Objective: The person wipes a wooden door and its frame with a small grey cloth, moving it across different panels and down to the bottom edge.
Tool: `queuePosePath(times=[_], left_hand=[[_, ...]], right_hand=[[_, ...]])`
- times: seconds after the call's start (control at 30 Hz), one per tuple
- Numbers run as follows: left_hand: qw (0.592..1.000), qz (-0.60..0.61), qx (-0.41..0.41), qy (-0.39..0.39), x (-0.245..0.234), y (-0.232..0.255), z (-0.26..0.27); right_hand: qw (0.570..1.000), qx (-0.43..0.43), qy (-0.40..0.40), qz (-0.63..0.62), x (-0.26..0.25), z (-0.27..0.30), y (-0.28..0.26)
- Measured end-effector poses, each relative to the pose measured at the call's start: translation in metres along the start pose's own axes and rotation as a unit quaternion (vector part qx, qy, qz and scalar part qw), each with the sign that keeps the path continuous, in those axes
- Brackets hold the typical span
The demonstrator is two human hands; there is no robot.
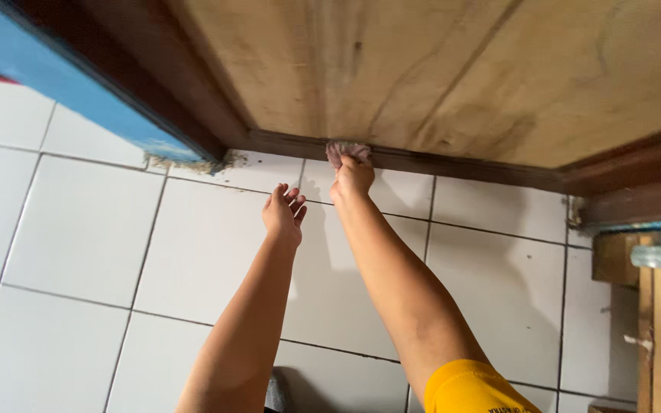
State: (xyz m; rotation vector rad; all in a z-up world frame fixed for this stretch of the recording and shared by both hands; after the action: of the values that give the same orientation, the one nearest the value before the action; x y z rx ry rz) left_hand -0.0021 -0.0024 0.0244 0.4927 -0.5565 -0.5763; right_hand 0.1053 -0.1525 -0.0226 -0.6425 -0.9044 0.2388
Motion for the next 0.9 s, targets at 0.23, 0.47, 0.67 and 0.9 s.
queuePosePath(times=[0.23,0.47,0.67,0.9], left_hand=[[0.998,0.044,0.015,0.034,-0.042,0.035,-0.03],[0.995,0.096,0.015,0.023,-0.042,0.051,-0.049],[0.986,0.161,0.038,0.016,-0.022,0.05,-0.081],[0.977,0.21,0.016,-0.027,0.028,0.011,-0.072]], right_hand=[[0.99,0.114,0.047,0.065,0.055,0.023,0.074],[0.976,0.151,-0.115,0.106,0.079,0.052,0.079],[0.619,-0.535,-0.236,0.524,0.144,0.166,-0.039],[0.312,-0.744,-0.261,0.53,0.228,0.182,-0.087]])
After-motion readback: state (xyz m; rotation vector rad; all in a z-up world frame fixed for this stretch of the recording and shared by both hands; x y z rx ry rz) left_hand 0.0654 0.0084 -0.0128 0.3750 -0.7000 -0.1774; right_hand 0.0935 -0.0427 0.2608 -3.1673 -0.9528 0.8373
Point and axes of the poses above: each hand's wrist, its own z-axis away from the middle knuckle, its own x-axis out of the palm, y = z × x, the point moved 3 cm from there along -z, towards the middle knuckle, and after that the axes turned 2 degrees about y, right-handed, at the moved point
